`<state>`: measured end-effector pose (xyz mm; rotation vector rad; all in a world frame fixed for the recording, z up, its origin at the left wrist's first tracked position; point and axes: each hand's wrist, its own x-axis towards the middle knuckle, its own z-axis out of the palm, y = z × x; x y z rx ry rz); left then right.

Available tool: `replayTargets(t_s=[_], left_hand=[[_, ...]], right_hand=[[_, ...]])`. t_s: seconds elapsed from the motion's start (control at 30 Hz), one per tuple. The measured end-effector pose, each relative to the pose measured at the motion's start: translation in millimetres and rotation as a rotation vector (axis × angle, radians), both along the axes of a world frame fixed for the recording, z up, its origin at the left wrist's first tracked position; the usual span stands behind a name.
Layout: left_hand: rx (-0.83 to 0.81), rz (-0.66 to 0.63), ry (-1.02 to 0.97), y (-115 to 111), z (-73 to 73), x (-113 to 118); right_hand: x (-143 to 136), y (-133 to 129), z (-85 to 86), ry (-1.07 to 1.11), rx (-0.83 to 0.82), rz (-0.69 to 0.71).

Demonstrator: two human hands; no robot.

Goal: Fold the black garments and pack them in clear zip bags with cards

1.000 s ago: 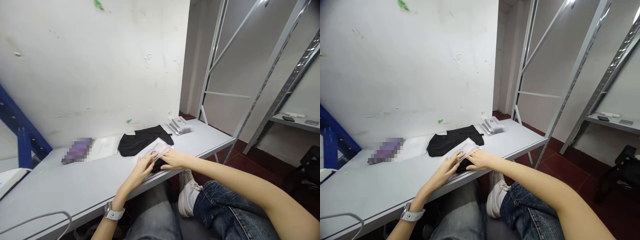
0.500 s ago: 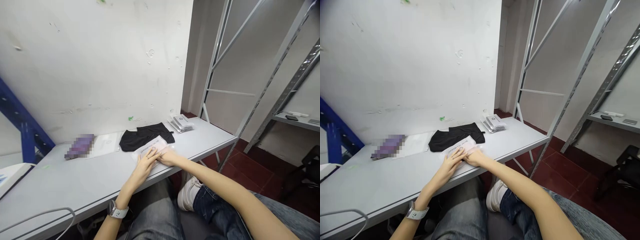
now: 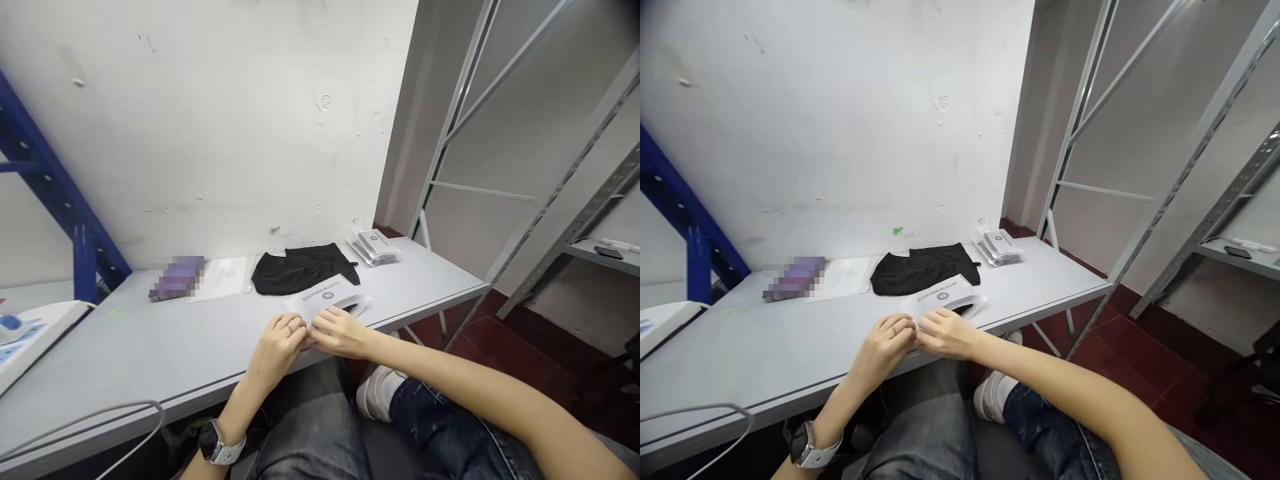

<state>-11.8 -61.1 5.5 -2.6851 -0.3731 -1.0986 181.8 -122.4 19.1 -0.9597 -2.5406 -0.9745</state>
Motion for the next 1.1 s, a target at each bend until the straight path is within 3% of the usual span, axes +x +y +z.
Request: replayTargets(t_s=[0.1,0.17,0.43,0.67,0.77,0.87,1.0,1.1], left_hand=[[0.058,-0.013,0.034,-4,-0.7,1],[0.051,0.009,0.057,-2,-0.7,-2],[-0.182,0.157,0.154,36,2.4,-45],[-0.425,0.138,0.264,46,21.8,-63],[-0.509,0.115,0.145,41,33.7,-47],[-0.556,0.128,0.049,38,33.6,-12],[-0.625,0.159,0.273,45,14.2,29],[-0.667,0.18,0.345,52,-1.5,35]], right_hand=[[-9,0,-8.2,-0.033,0.014,0.03],[0,0,-5.8,-0.063,-0.016,0.012],[73,-6,18.3,-0.097,-0.296,-0.236],[73,-10,38.7,-0.064,-0.503,-0.209],[62,-3,47.0,0.123,-0.528,-0.234],[46,9,37.5,0.325,-0.502,-0.271],[31,19,7.4,0.328,-0.661,-0.239],[31,18,-4.3,0.31,-0.759,-0.249]])
